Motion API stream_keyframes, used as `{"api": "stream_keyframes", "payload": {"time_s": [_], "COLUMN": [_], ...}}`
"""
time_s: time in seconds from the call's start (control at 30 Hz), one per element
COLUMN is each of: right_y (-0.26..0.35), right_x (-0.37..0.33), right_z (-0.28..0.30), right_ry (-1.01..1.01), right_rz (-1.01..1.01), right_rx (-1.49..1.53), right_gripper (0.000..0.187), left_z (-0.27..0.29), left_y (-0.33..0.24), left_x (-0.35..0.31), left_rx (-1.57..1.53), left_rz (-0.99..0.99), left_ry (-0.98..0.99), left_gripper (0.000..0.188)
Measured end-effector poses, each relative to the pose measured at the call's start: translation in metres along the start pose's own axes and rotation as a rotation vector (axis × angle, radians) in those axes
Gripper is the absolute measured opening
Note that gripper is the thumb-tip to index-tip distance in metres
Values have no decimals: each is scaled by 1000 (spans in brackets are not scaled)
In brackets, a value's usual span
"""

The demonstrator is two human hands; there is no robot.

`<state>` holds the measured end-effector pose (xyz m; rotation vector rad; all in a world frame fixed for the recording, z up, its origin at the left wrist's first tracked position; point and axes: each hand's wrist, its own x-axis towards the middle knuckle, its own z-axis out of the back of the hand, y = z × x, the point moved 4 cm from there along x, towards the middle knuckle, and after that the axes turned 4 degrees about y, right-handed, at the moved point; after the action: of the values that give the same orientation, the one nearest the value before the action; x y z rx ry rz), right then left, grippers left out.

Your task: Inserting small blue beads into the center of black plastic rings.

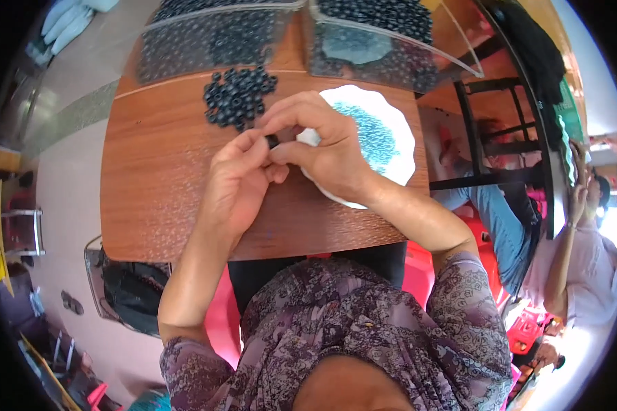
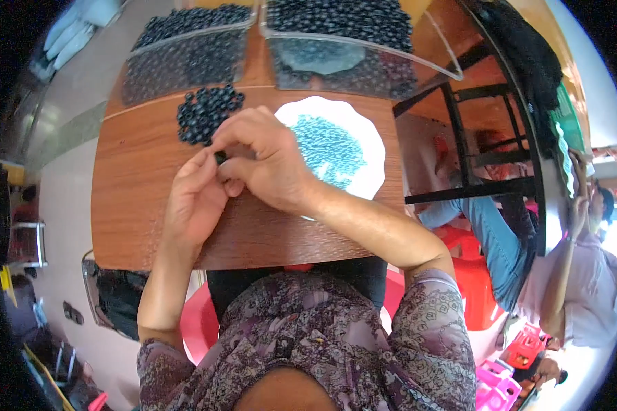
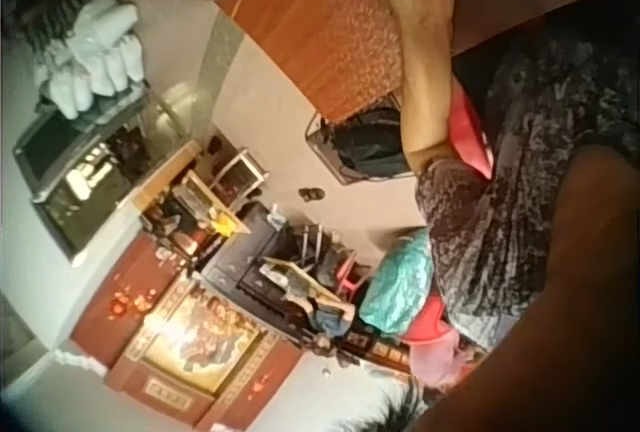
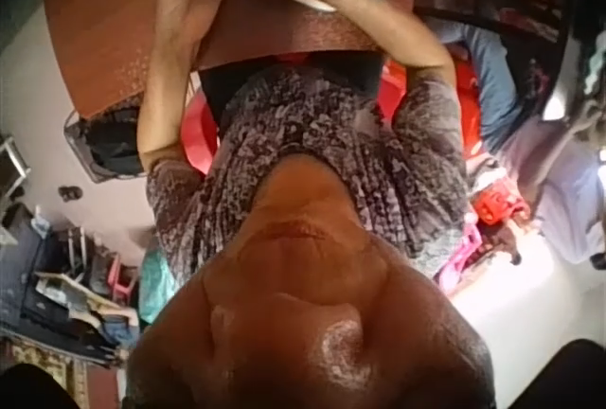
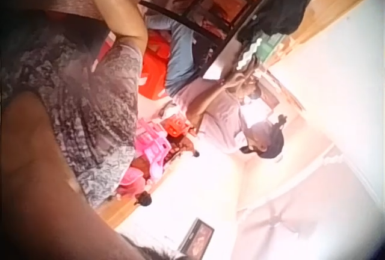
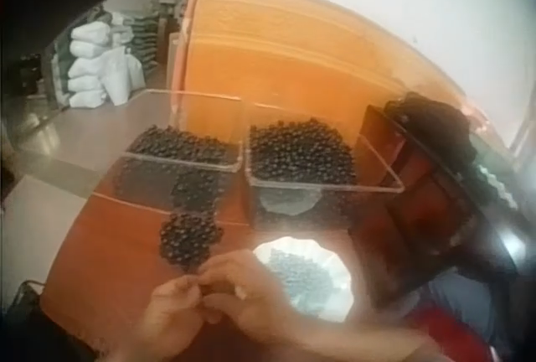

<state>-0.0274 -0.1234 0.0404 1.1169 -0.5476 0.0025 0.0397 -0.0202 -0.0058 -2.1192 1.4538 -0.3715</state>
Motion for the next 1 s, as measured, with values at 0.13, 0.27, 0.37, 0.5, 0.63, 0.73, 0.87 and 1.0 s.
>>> {"api": "stream_keyframes", "payload": {"time_s": [0.13, 0.27, 0.37, 0.5, 0.63, 0.73, 0.87, 1.0], "right_y": [3, 4, -1, 2, -1, -9, -12, -7], "right_x": [-3, -10, -12, -15, -27, -45, -61, -63], "right_z": [3, 7, 10, 31, 66, 73, 66, 52], "right_ry": [19, -17, -9, -11, 9, 52, 105, 138], "right_rz": [73, 135, 129, 60, -118, -256, -170, 22], "right_rx": [-223, -328, -345, -362, -352, -376, -523, -662], "right_gripper": [25, 27, 28, 31, 20, 15, 13, 14], "left_z": [-1, 1, -1, 13, 18, 19, 21, 21], "left_y": [5, 11, 11, 9, 8, 7, 10, 10], "left_x": [-1, 1, 6, 6, 6, 6, 3, 2], "left_rx": [-12, 50, 69, 131, 100, 130, 103, 111], "left_rz": [-9, 7, 36, -27, 9, 11, 27, 9], "left_ry": [-19, 0, 18, -2, 3, -5, -21, -43], "left_gripper": [21, 22, 20, 19, 21, 20, 20, 20]}}
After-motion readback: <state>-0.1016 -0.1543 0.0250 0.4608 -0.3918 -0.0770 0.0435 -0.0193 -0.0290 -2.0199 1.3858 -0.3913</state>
